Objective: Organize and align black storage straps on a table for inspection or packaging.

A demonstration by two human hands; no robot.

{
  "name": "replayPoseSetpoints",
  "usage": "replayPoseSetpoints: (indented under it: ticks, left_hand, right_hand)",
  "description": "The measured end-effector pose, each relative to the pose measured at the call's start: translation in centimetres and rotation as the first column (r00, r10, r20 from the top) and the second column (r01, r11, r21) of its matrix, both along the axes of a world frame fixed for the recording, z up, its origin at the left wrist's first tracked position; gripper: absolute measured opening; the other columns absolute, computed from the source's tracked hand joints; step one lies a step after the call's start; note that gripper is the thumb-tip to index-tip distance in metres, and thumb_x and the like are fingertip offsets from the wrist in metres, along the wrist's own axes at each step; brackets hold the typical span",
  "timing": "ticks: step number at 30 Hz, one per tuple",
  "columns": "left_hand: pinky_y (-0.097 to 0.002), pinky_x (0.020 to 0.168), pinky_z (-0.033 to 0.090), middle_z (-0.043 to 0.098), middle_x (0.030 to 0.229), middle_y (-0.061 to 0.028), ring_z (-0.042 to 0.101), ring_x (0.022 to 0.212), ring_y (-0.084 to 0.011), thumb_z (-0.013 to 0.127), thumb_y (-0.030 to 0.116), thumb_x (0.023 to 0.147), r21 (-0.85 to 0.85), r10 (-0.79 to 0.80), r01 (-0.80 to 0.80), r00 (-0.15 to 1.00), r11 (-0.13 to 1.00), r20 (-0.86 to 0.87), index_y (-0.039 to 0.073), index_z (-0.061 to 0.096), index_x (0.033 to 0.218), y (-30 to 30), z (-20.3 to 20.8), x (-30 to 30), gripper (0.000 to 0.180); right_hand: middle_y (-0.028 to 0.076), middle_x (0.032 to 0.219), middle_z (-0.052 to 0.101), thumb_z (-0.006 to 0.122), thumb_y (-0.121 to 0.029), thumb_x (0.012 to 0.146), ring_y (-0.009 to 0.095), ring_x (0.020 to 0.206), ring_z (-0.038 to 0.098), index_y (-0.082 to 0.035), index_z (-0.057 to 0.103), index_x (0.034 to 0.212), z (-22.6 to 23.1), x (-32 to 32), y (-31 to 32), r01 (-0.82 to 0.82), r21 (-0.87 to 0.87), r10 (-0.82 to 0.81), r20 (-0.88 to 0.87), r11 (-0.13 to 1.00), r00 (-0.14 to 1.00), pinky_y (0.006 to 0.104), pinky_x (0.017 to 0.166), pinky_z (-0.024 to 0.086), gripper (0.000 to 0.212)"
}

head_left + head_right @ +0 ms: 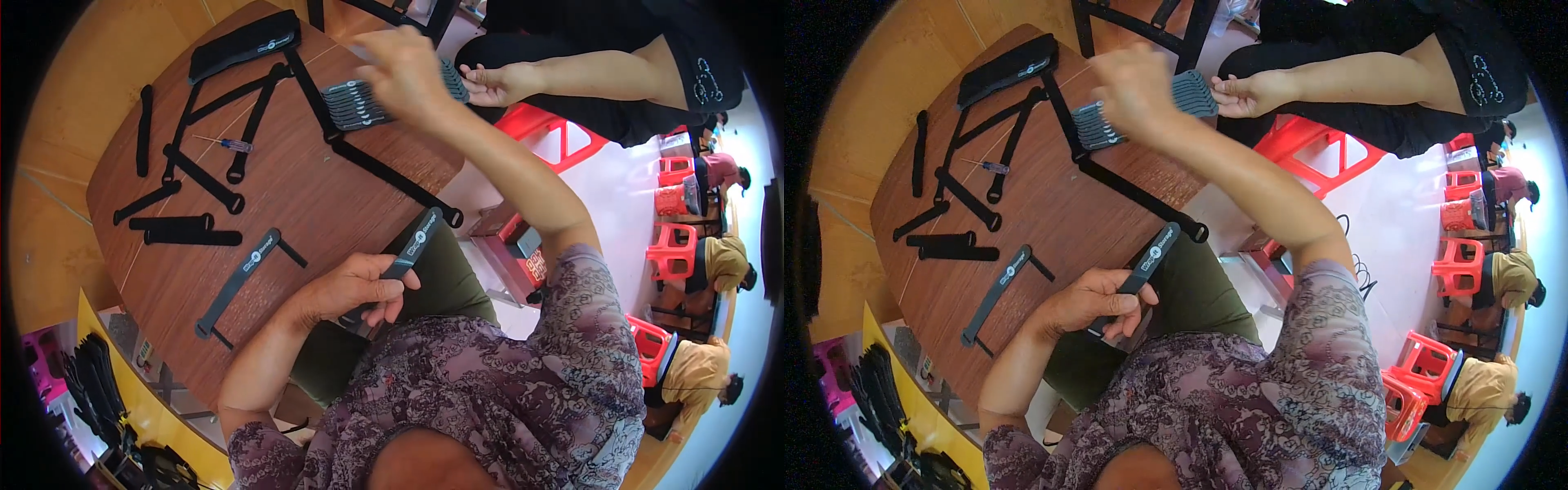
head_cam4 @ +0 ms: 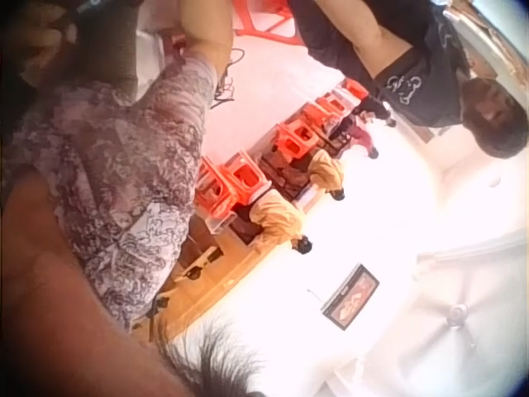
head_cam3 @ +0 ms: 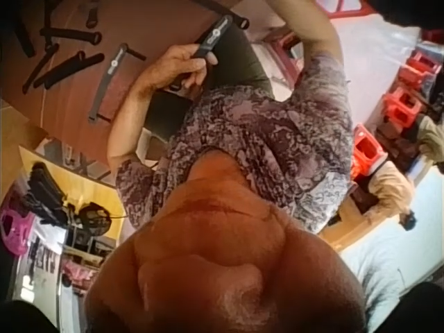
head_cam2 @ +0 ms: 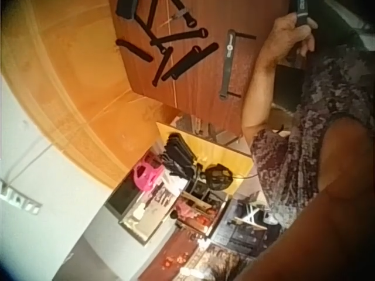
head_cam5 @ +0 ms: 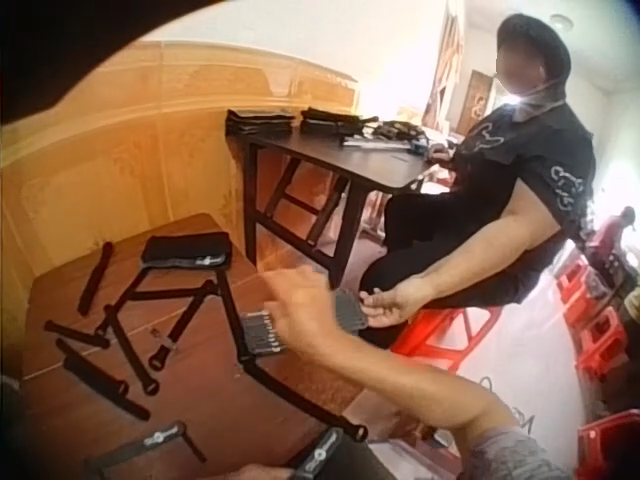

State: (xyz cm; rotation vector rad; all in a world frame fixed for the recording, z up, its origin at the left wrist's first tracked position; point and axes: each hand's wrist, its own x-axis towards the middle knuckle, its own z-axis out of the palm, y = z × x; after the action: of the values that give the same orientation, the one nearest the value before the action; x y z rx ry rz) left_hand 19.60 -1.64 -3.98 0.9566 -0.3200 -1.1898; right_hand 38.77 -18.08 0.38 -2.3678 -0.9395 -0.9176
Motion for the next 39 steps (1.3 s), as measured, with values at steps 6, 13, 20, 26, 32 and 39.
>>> replayPoseSetpoints:
  ticks: [6,13,20,26,32,39]
  left_hand:
    - [-0.0201,0.046,0.038,0.06,0.07,-0.0076,0.053,0.052,-0.0086,0.053,0.023,0.091,0.003,0.013,-0.013,1.0,1.0,0.004,-0.002,0.054,0.108,-0.2,-0.1,-0.2,0.03]
    - [-0.0197,0.046,0.038,0.06,0.071,-0.0067,0.053,0.052,-0.0075,0.053,0.022,0.091,-0.003,0.021,-0.021,0.999,1.0,0.028,0.0,0.054,0.108,0.0,-0.1,-0.3,0.028]
    - [-0.0197,0.046,0.037,0.061,0.071,-0.0062,0.053,0.052,-0.0065,0.051,0.02,0.092,0.017,0.008,-0.009,1.0,1.0,0.026,0.001,0.055,0.107,0.1,-0.1,-0.4,0.024]
    - [-0.0201,0.045,0.037,0.061,0.07,-0.0068,0.052,0.051,-0.007,0.05,0.019,0.091,0.017,0.016,-0.017,0.999,1.0,0.031,0.002,0.054,0.105,0.1,-0.4,-0.3,0.023]
    - [-0.0204,0.044,0.037,0.06,0.068,-0.0073,0.052,0.05,-0.0071,0.05,0.019,0.091,0.017,0.021,-0.022,0.998,1.0,0.056,0.002,0.053,0.104,-0.1,0.0,-0.6,0.023]
    - [-0.0193,0.047,0.039,0.06,0.07,-0.0054,0.051,0.052,-0.0062,0.053,0.02,0.091,-0.019,0.019,-0.019,1.0,1.0,0.009,0.001,0.054,0.107,0.3,-0.4,-0.6,0.026]
  right_hand:
    - [0.012,0.11,0.058,0.066,-0.027,0.072,0.034,0.1,0.052,-0.008,0.051,0.122,-1.6,1.7,-6.1,0.274,-0.532,-0.44,-0.214,0.801,0.872,0.0486,0.082,0.041,0.055]
    - [0.018,0.112,0.059,0.07,-0.043,0.068,0.033,0.106,0.055,-0.009,0.056,0.115,-2.3,5.8,-7.1,0.166,-0.467,-0.45,-0.603,0.869,0.658,0.0499,0.092,0.037,0.059]
    - [0.003,0.074,0.062,0.073,-0.018,0.067,0.014,0.072,0.057,-0.004,0.067,0.084,-1.8,6.9,-9.4,0.068,-0.189,-0.195,-0.817,0.98,0.542,0.0278,0.068,0.043,0.022]
    - [-0.002,0.07,0.059,0.073,-0.008,0.07,0.01,0.065,0.052,-0.004,0.066,0.079,0.1,4.9,-9.6,0.136,0.3,0.22,-0.882,0.944,0.417,0.0238,0.061,0.042,0.012]
    - [0.002,0.077,0.063,0.07,-0.005,0.072,0.011,0.072,0.057,-0.001,0.066,0.087,2.6,2.9,-9.8,0.179,0.426,0.299,-0.825,0.887,0.48,0.0249,0.07,0.046,0.016]
    - [0.006,0.089,0.064,0.064,-0.002,0.076,0.014,0.08,0.058,0.001,0.065,0.101,3.8,5.4,-4.8,0.124,0.476,0.349,-0.775,0.871,0.528,0.0255,0.077,0.046,0.025]
